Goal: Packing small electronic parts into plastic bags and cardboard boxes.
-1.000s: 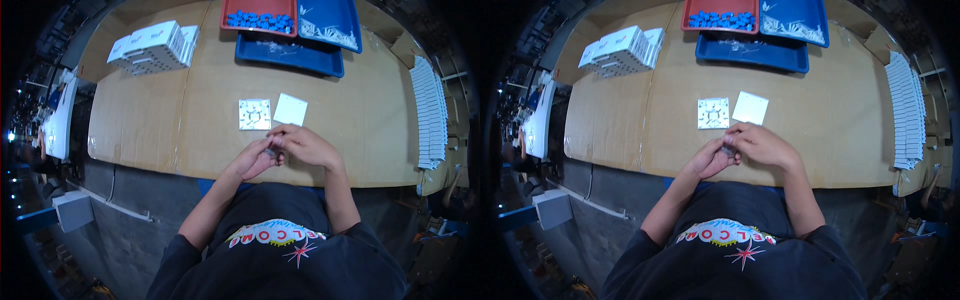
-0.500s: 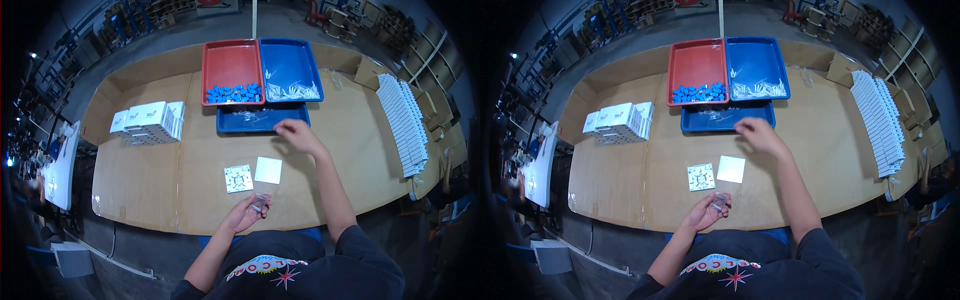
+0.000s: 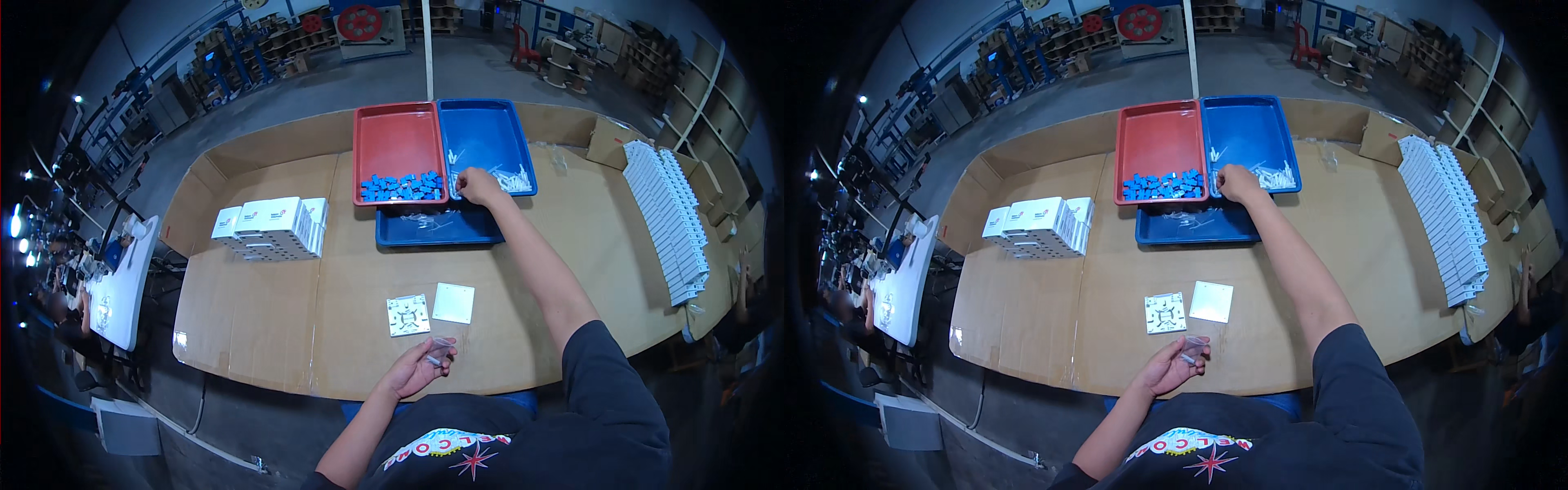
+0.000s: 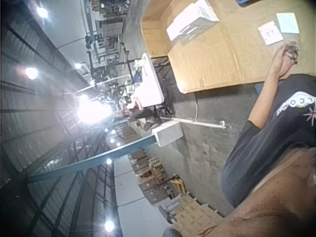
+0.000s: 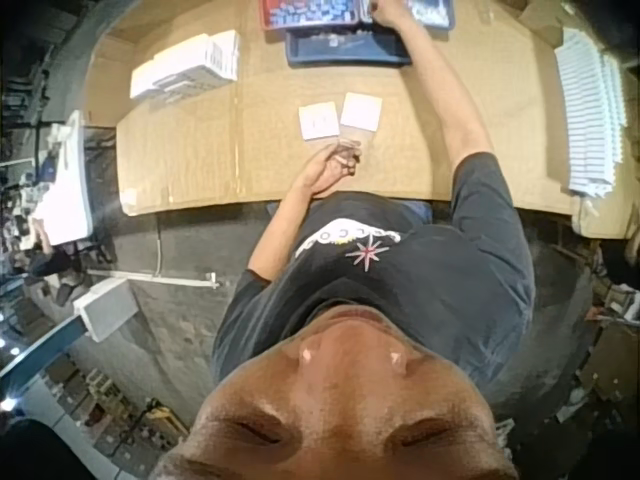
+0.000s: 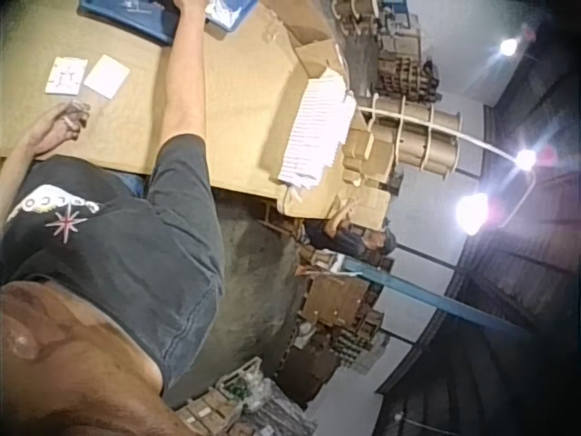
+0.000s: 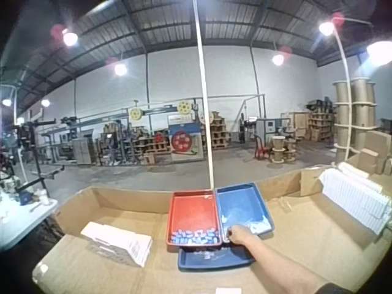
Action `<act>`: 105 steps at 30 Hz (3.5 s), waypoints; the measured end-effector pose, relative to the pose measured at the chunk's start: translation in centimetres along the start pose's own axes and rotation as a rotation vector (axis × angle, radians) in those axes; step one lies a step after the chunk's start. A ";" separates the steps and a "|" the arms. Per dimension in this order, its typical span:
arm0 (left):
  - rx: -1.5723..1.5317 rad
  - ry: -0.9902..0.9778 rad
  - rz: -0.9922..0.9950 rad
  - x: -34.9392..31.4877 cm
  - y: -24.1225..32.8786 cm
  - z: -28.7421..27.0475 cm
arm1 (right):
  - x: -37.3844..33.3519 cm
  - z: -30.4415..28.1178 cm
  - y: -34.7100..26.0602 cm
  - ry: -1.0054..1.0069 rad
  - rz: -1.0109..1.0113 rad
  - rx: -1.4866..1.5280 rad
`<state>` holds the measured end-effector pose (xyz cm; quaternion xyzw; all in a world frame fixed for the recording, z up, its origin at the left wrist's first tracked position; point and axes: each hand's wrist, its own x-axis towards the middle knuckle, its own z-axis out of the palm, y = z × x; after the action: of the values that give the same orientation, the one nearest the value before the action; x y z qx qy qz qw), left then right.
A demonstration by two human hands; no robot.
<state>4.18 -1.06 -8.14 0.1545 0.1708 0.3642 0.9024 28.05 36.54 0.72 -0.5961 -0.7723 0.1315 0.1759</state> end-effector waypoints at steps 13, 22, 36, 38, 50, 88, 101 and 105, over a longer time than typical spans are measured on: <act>-0.024 -0.013 -0.011 0.3 -0.3 -0.3 | 0.1 0.3 3.2 0.279 -0.164 0.106; -0.029 -0.014 -0.002 -0.1 0.2 -0.1 | -2.9 -4.2 1.0 0.170 0.069 0.981; -0.031 -0.042 -0.016 0.3 0.0 -0.6 | -2.0 -2.8 2.4 0.189 0.189 0.904; -0.037 -0.049 -0.015 0.4 0.0 -0.7 | -1.6 -2.0 3.1 0.231 0.164 0.851; -0.023 -0.015 -0.003 -0.1 -0.1 -1.0 | 1.0 -1.8 -0.9 -0.194 -0.145 -0.133; -0.050 -0.039 -0.020 1.0 -0.3 -1.7 | 3.2 -0.9 6.7 0.281 -0.095 0.431; -0.200 -0.028 0.085 0.9 0.3 -1.5 | -24.1 4.0 -6.6 -0.093 0.246 1.088; -0.129 -0.019 0.045 1.2 0.3 -1.3 | -28.6 4.8 -7.6 -0.169 0.209 1.288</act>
<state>4.25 0.18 -9.36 0.1033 0.1347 0.3930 0.9037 25.86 6.95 -3.75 -0.4311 -0.4883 0.6302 0.4225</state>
